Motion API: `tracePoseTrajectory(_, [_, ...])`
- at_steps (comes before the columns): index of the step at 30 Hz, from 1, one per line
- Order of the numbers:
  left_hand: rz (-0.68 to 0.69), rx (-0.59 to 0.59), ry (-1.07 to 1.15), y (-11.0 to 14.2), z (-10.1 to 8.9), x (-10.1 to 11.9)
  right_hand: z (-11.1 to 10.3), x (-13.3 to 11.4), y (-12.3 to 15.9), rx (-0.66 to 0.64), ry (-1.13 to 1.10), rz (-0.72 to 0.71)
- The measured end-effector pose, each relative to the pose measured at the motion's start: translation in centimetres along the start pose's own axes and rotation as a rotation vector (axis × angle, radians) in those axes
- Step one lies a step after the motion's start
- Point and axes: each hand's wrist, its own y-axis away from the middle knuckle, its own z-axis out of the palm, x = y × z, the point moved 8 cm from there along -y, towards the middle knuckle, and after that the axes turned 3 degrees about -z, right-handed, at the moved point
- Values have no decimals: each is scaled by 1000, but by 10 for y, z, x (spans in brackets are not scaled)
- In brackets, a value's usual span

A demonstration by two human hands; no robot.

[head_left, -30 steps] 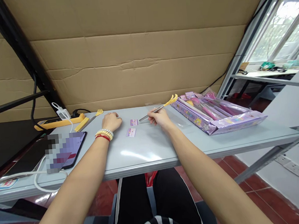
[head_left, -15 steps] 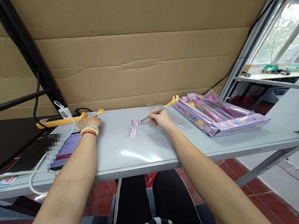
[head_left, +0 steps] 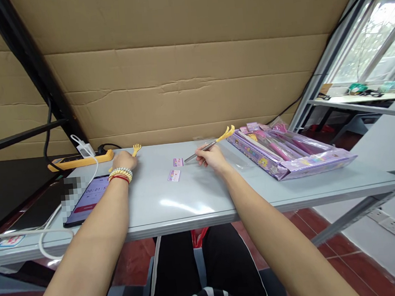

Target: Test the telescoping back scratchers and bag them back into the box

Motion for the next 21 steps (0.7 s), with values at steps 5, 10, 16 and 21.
tracePoseTrajectory(5, [330,-8,243,31,-6,57,0,-5,3,20,-78,5])
tracePoseTrajectory(10, [545,-13,374,62,-3,93,-1,-10,4,10,-225,7])
tracePoseTrajectory(16, [605,-58,444,73,6,102,6,-12,7,-114,-388,35])
tracePoseTrajectory(21, [607,-88,433,74,9,105,12,-14,9,-188,-404,46])
